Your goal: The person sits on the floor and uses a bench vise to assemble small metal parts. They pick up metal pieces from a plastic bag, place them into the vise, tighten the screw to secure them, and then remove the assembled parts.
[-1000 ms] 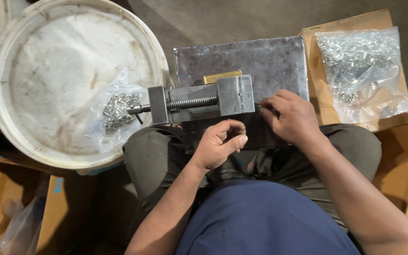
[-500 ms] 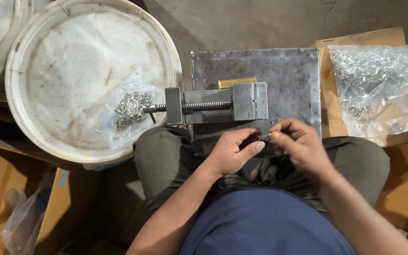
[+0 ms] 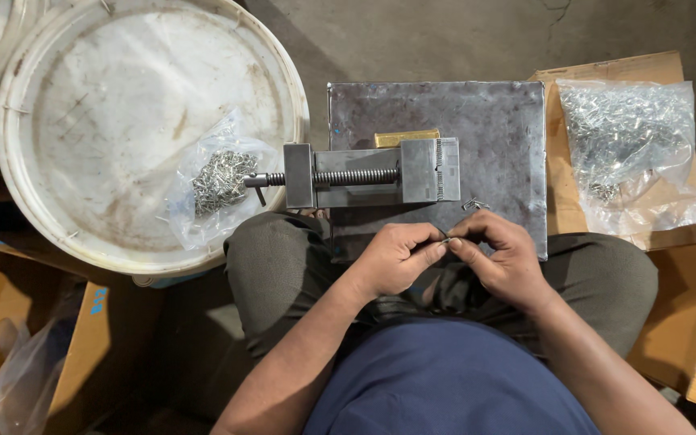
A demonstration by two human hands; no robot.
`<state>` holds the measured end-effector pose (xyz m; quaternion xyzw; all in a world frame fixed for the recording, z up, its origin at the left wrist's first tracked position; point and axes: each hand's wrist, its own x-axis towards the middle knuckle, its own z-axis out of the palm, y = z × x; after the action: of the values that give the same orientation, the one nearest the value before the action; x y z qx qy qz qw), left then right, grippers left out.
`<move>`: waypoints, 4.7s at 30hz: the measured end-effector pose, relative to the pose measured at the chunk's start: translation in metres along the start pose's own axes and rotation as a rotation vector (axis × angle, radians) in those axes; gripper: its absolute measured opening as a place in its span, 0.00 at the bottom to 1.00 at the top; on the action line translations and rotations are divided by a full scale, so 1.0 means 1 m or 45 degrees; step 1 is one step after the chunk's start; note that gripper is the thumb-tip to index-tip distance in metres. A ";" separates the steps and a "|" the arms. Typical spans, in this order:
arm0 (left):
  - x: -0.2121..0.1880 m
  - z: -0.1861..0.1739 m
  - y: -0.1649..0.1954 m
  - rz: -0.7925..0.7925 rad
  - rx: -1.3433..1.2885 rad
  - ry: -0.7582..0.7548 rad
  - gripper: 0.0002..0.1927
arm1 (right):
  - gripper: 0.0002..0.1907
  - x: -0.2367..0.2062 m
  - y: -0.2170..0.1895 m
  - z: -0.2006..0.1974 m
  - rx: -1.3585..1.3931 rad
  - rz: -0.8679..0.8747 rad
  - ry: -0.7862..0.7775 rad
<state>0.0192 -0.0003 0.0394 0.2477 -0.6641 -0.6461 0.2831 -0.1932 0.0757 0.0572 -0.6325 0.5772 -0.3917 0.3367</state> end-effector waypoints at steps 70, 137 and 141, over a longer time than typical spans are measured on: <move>0.016 -0.150 0.050 -0.883 1.076 0.991 0.21 | 0.65 0.127 -0.089 0.005 -1.072 -0.451 -0.233; 0.083 -0.050 0.107 -0.282 1.419 -0.162 0.47 | 0.20 0.129 -0.033 -0.027 1.488 0.126 0.499; 0.090 -0.054 0.100 -0.293 1.427 -0.186 0.44 | 0.22 0.129 -0.034 -0.021 1.327 -0.103 0.357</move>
<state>-0.0040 -0.0976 0.1450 0.3850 -0.8917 -0.2378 -0.0100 -0.1925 -0.0486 0.1110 -0.3448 0.3211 -0.7195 0.5103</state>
